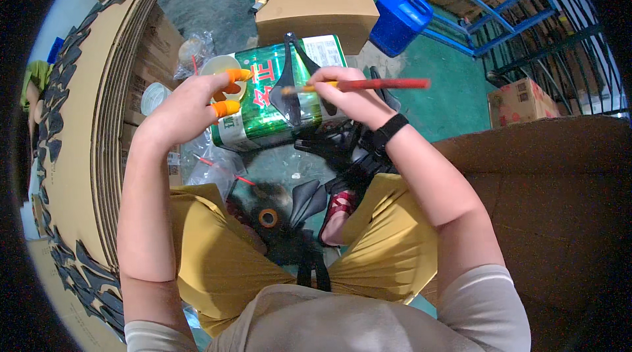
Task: Apply yellow adhesive or primer to the edges of black plastic parts using a brush.
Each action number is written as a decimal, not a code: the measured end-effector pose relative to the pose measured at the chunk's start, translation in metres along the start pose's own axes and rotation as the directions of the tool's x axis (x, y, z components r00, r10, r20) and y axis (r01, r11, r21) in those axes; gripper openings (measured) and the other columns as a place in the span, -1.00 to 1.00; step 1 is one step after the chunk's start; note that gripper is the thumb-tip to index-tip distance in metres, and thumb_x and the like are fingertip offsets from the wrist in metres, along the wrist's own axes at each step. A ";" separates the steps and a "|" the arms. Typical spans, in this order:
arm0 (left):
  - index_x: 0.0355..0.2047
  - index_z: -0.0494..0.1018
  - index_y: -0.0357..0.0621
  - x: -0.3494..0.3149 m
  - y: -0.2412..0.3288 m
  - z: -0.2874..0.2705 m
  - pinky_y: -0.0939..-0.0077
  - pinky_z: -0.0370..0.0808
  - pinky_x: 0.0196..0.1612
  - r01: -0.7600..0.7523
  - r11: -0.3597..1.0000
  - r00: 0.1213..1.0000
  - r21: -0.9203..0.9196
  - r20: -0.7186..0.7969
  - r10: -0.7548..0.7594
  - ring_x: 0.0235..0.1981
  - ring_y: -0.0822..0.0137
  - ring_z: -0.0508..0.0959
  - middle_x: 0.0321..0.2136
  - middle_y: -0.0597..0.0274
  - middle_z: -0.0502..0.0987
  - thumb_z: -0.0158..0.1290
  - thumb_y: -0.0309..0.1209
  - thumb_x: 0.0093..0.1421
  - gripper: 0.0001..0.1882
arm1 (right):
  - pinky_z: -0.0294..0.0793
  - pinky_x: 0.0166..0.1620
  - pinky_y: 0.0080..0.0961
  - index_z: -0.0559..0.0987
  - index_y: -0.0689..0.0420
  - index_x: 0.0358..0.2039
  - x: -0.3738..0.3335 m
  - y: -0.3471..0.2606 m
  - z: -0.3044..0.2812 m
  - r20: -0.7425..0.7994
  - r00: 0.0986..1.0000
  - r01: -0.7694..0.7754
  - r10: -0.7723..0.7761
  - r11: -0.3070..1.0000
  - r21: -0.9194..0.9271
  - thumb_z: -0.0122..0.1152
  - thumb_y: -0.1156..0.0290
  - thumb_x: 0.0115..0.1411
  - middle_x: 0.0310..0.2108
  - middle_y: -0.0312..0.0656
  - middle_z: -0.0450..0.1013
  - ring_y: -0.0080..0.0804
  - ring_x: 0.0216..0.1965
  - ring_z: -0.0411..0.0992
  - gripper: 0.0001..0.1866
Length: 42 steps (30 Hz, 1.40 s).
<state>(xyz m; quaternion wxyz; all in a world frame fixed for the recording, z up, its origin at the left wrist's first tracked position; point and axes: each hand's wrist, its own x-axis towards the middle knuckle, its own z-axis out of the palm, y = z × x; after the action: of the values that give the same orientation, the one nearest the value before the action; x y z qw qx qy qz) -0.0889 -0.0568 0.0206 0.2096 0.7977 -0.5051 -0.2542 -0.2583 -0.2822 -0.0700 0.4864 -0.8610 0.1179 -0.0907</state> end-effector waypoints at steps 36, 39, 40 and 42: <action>-0.11 0.38 -0.31 -0.015 -0.021 -0.012 0.26 0.41 -0.08 0.015 0.995 1.000 0.095 0.007 -0.016 -0.14 -0.03 0.49 -0.21 -0.14 0.50 0.06 -0.48 0.05 -0.64 | 0.42 -0.21 -0.44 0.56 0.21 -0.27 0.017 0.001 0.031 0.243 0.950 0.214 -0.196 0.975 -0.051 0.12 0.39 0.05 -0.37 -0.07 0.51 -0.25 -0.30 0.47 -0.76; -0.08 0.37 -0.30 -0.015 -0.018 -0.011 0.26 0.40 -0.06 0.009 0.996 1.000 0.084 0.017 -0.011 -0.12 -0.02 0.48 -0.19 -0.15 0.49 0.00 -0.54 0.03 -0.61 | 0.42 -0.20 -0.45 0.56 0.22 -0.25 0.016 0.000 0.024 0.153 0.987 0.061 -0.052 0.997 -0.053 0.09 0.37 0.08 -0.32 -0.07 0.50 -0.30 -0.27 0.46 -0.75; -0.05 0.36 -0.30 -0.014 -0.017 -0.011 0.26 0.39 -0.03 -0.013 0.998 1.000 0.061 0.010 0.012 -0.10 -0.02 0.47 -0.17 -0.17 0.48 -0.06 -0.59 0.00 -0.57 | 0.41 -0.20 -0.46 0.56 0.21 -0.25 0.017 0.000 0.022 0.084 0.985 0.161 -0.154 0.983 -0.087 0.08 0.37 0.09 -0.31 -0.06 0.50 -0.30 -0.27 0.46 -0.75; -0.05 0.36 -0.30 -0.013 -0.016 -0.011 0.27 0.39 -0.03 0.002 0.997 1.000 0.072 0.029 -0.004 -0.10 -0.02 0.47 -0.17 -0.17 0.48 -0.05 -0.59 0.00 -0.58 | 0.38 -0.18 -0.48 0.56 0.20 -0.25 0.014 0.000 0.021 0.079 0.995 0.076 -0.068 0.992 -0.105 0.07 0.40 0.09 -0.36 -0.13 0.48 -0.36 -0.28 0.43 -0.76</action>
<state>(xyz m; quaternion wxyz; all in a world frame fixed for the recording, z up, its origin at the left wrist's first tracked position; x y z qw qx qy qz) -0.0759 -0.0374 0.0226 0.1731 0.8018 -0.5157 -0.2475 -0.2387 -0.2688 -0.0803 0.4396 -0.8925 0.0729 -0.0692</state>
